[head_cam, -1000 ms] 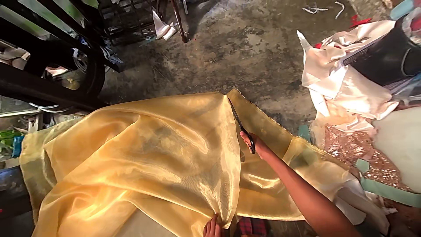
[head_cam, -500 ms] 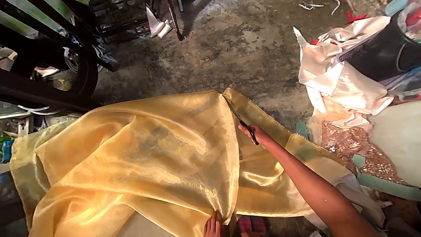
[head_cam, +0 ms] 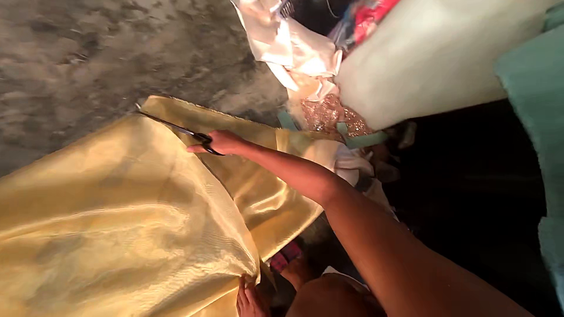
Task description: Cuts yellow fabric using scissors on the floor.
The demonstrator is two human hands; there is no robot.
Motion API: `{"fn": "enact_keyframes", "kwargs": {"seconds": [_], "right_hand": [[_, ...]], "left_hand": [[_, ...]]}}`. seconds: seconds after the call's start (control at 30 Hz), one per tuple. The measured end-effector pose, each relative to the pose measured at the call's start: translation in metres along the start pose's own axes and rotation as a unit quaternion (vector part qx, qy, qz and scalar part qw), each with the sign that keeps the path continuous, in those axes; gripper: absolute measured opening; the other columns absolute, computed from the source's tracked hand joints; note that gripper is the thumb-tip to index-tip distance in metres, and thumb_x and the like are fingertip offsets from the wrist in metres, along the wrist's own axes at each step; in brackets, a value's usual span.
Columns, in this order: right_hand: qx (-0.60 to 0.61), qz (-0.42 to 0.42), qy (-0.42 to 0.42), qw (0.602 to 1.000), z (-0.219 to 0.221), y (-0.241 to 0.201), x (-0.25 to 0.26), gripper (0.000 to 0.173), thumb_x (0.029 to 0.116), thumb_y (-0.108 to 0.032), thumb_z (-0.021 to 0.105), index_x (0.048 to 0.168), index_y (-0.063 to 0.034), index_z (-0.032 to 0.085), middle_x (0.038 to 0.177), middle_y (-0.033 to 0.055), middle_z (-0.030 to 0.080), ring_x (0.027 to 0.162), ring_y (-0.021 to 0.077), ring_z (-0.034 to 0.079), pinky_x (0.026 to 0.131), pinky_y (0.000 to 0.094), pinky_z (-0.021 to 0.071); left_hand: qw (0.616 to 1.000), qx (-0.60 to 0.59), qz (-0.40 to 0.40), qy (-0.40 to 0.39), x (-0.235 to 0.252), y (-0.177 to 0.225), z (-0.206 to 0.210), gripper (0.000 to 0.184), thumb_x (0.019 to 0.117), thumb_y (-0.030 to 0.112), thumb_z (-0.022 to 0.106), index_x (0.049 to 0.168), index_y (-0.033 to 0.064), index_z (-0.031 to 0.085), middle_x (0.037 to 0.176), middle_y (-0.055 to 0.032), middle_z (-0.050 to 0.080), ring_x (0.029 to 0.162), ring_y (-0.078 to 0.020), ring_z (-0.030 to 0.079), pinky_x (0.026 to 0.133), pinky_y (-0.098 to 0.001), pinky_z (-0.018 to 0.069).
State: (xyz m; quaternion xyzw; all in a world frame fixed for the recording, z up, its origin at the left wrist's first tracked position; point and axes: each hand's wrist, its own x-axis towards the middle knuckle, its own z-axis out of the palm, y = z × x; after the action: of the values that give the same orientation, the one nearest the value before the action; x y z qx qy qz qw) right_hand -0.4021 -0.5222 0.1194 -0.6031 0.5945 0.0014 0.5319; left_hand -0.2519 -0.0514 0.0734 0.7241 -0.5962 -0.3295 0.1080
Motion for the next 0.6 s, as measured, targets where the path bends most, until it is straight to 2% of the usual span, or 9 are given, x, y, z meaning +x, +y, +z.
{"fn": "enact_keyframes", "kwargs": {"seconds": [0.1, 0.17, 0.23, 0.3, 0.37, 0.47, 0.6], "right_hand": [[-0.041, 0.004, 0.026, 0.999, -0.001, -0.007, 0.01, 0.057, 0.0978, -0.057, 0.061, 0.106, -0.0012, 0.069, 0.106, 0.0174, 0.068, 0.102, 0.0324, 0.066, 0.082, 0.056, 0.0518], [-0.012, 0.01, 0.048, 0.999, 0.002, -0.007, 0.012, 0.056, 0.0984, -0.056, 0.061, 0.108, -0.0008, 0.068, 0.107, 0.0178, 0.068, 0.103, 0.0326, 0.066, 0.083, 0.0553, 0.0523], [0.048, 0.008, 0.082, 0.995, 0.011, 0.003, 0.017, 0.058, 0.0985, -0.055, 0.062, 0.116, 0.0002, 0.067, 0.111, 0.0203, 0.069, 0.106, 0.035, 0.066, 0.087, 0.0574, 0.0523], [0.105, 0.014, 0.113, 0.988, 0.02, 0.021, 0.02, 0.064, 0.098, -0.054, 0.063, 0.128, 0.0028, 0.061, 0.116, 0.0248, 0.068, 0.11, 0.0386, 0.066, 0.092, 0.0599, 0.0514], [0.128, 0.034, 0.158, 0.978, 0.024, 0.045, 0.022, 0.071, 0.0946, -0.053, 0.069, 0.135, 0.0039, 0.055, 0.118, 0.0261, 0.066, 0.112, 0.0394, 0.065, 0.094, 0.059, 0.0521], [0.08, 0.073, 0.226, 0.968, 0.011, 0.079, 0.01, 0.073, 0.0892, -0.052, 0.076, 0.133, 0.0037, 0.057, 0.118, 0.0252, 0.067, 0.113, 0.0393, 0.065, 0.095, 0.0577, 0.0521], [0.045, 0.142, 0.291, 0.945, -0.026, 0.121, -0.018, 0.077, 0.0914, -0.054, 0.072, 0.136, 0.0061, 0.055, 0.13, 0.0272, 0.062, 0.125, 0.0404, 0.059, 0.104, 0.057, 0.0475]], "left_hand": [[1.0, 0.027, 0.013, 0.008, -0.005, -0.011, 0.011, 0.024, 0.0977, 0.008, 0.052, 0.103, -0.0118, 0.065, 0.137, -0.0316, 0.059, 0.118, -0.052, 0.062, 0.099, -0.0638, 0.0491], [1.0, 0.026, 0.012, 0.008, -0.002, -0.005, 0.006, 0.023, 0.0971, 0.007, 0.053, 0.1, -0.0131, 0.065, 0.135, -0.0337, 0.059, 0.117, -0.0536, 0.062, 0.098, -0.0645, 0.0491], [1.0, 0.024, 0.006, 0.002, 0.001, -0.001, 0.002, 0.024, 0.0971, 0.007, 0.053, 0.102, -0.0134, 0.065, 0.136, -0.0344, 0.058, 0.119, -0.0545, 0.061, 0.1, -0.0648, 0.0478], [1.0, 0.02, 0.001, -0.006, 0.005, 0.002, -0.001, 0.024, 0.097, 0.007, 0.054, 0.103, -0.014, 0.064, 0.137, -0.0345, 0.058, 0.12, -0.0546, 0.06, 0.101, -0.065, 0.0467], [0.999, 0.031, 0.013, -0.001, 0.006, -0.001, -0.003, 0.024, 0.0971, 0.009, 0.054, 0.101, -0.0125, 0.064, 0.137, -0.0345, 0.057, 0.116, -0.0533, 0.062, 0.099, -0.064, 0.0476], [0.999, 0.041, 0.024, 0.015, 0.003, -0.011, 0.0, 0.024, 0.0973, 0.012, 0.054, 0.098, -0.0098, 0.064, 0.137, -0.033, 0.058, 0.115, -0.0511, 0.063, 0.098, -0.0627, 0.0484], [1.0, 0.018, 0.01, -0.003, 0.015, 0.01, -0.025, 0.023, 0.0958, 0.005, 0.055, 0.1, -0.0159, 0.064, 0.135, -0.0373, 0.057, 0.118, -0.0569, 0.06, 0.1, -0.0654, 0.0462]]}}
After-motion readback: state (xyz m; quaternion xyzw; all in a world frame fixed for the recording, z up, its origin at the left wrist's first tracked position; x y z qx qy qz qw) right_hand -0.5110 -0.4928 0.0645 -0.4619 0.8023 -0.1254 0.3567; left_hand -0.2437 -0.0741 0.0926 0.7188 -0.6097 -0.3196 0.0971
